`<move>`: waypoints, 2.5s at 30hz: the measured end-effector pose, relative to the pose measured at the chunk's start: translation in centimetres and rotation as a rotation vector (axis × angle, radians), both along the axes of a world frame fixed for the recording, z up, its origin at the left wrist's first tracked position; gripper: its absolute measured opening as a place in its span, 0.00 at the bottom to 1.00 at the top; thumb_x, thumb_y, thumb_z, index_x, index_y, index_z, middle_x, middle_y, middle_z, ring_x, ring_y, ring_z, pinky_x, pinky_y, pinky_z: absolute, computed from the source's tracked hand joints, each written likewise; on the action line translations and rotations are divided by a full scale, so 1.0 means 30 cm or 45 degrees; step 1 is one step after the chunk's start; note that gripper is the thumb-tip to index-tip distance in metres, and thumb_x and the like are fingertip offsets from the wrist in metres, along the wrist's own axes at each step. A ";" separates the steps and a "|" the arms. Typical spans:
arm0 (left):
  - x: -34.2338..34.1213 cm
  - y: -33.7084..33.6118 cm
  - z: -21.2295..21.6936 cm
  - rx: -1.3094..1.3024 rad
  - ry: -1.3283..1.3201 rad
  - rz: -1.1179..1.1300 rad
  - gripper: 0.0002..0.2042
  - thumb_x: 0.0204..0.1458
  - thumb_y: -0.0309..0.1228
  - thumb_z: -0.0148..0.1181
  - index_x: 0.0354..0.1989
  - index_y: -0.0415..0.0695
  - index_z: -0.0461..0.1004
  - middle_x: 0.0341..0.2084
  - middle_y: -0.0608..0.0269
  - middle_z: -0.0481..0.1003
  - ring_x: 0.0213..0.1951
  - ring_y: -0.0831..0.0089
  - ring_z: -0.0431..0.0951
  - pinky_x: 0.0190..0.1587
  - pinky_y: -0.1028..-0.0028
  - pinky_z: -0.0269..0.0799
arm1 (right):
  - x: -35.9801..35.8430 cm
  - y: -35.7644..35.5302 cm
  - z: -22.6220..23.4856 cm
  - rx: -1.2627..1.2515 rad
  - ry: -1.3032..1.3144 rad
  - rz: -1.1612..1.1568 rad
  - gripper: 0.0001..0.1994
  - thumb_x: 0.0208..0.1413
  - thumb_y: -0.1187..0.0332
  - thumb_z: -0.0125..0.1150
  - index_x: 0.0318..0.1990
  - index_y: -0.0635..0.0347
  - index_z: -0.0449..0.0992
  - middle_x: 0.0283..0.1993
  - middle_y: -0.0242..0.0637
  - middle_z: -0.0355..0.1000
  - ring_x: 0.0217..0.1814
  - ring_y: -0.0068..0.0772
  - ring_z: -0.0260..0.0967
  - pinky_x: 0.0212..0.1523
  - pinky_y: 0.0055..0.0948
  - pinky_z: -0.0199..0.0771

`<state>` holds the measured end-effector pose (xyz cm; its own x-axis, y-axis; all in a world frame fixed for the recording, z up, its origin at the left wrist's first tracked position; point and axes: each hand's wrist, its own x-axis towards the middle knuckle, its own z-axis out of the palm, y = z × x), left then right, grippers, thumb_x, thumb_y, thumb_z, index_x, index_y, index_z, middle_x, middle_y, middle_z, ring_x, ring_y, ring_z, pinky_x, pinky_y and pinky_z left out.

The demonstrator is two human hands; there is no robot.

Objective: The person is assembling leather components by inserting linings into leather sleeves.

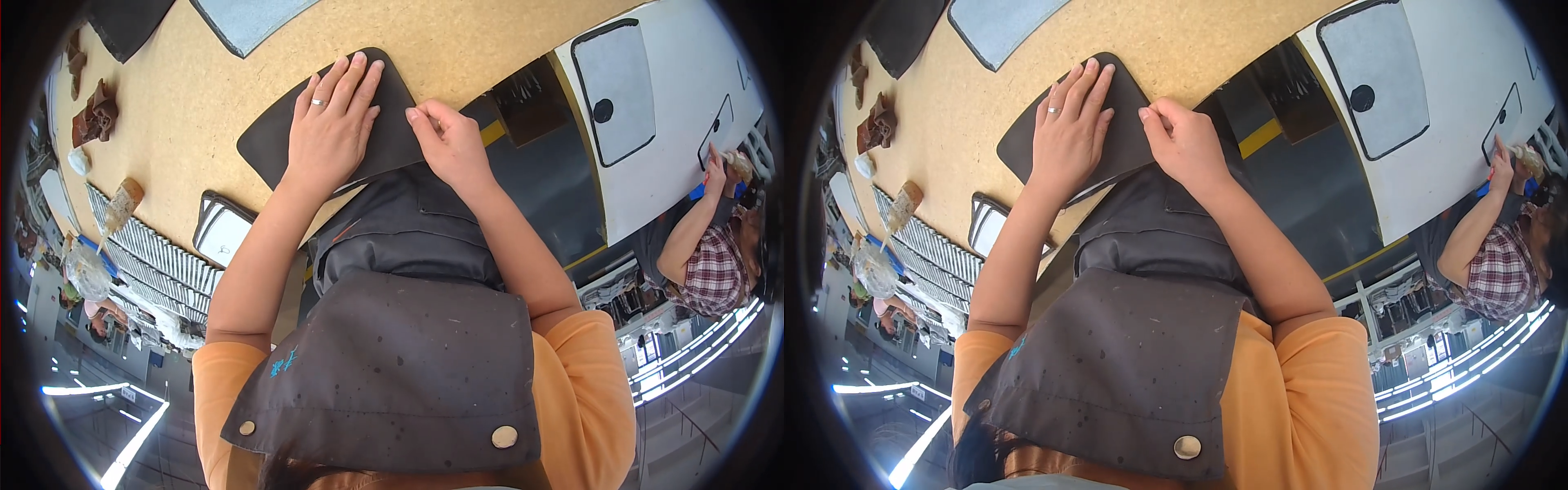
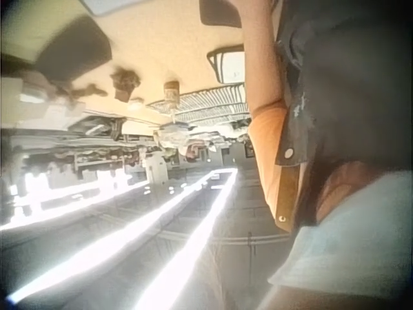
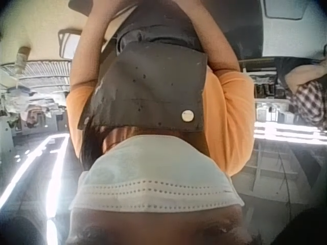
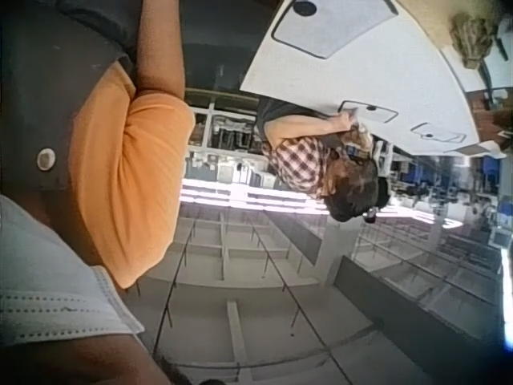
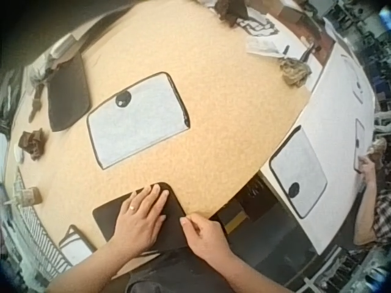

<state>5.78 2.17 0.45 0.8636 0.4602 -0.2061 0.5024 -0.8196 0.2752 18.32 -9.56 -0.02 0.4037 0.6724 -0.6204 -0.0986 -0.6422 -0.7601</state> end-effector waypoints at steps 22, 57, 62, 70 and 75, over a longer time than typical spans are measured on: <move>-0.023 -0.023 -0.059 -0.282 -0.202 0.322 0.25 0.57 0.40 0.44 0.63 0.46 0.53 0.64 0.66 0.51 0.66 0.68 0.48 0.65 0.61 0.38 | 0.010 0.012 -0.042 -0.090 -0.132 0.046 0.14 0.54 0.64 0.54 0.23 0.66 0.68 0.13 0.37 0.63 0.15 0.22 0.58 0.18 0.27 0.58; -0.496 -0.084 -0.006 -0.173 -0.349 1.173 0.21 0.56 0.31 0.46 0.58 0.42 0.58 0.50 0.44 0.66 0.53 0.53 0.65 0.58 0.58 0.54 | 0.111 0.111 0.059 0.049 -0.445 0.503 0.10 0.58 0.65 0.53 0.29 0.60 0.70 0.19 0.30 0.67 0.20 0.19 0.62 0.21 0.24 0.60; -0.358 0.022 0.238 0.075 -0.636 0.832 0.25 0.50 0.28 0.54 0.58 0.43 0.58 0.49 0.49 0.68 0.51 0.55 0.67 0.51 0.63 0.59 | 0.105 0.257 0.314 0.708 -1.126 0.875 0.07 0.53 0.67 0.56 0.28 0.58 0.70 0.16 0.38 0.66 0.17 0.40 0.63 0.18 0.33 0.62; -0.220 0.004 0.514 0.149 -0.567 0.498 0.11 0.48 0.23 0.55 0.42 0.41 0.71 0.32 0.55 0.75 0.33 0.61 0.76 0.35 0.72 0.69 | 0.073 0.252 0.549 1.146 -1.244 0.930 0.05 0.48 0.70 0.60 0.25 0.57 0.69 0.21 0.33 0.65 0.21 0.34 0.64 0.20 0.29 0.63; -0.197 -0.119 0.538 -0.151 -0.874 0.691 0.06 0.50 0.25 0.53 0.37 0.39 0.70 0.27 0.54 0.75 0.28 0.58 0.75 0.28 0.66 0.70 | 0.042 0.221 0.578 1.162 -0.872 0.869 0.04 0.45 0.75 0.60 0.28 0.60 0.70 0.26 0.35 0.67 0.25 0.36 0.66 0.25 0.30 0.66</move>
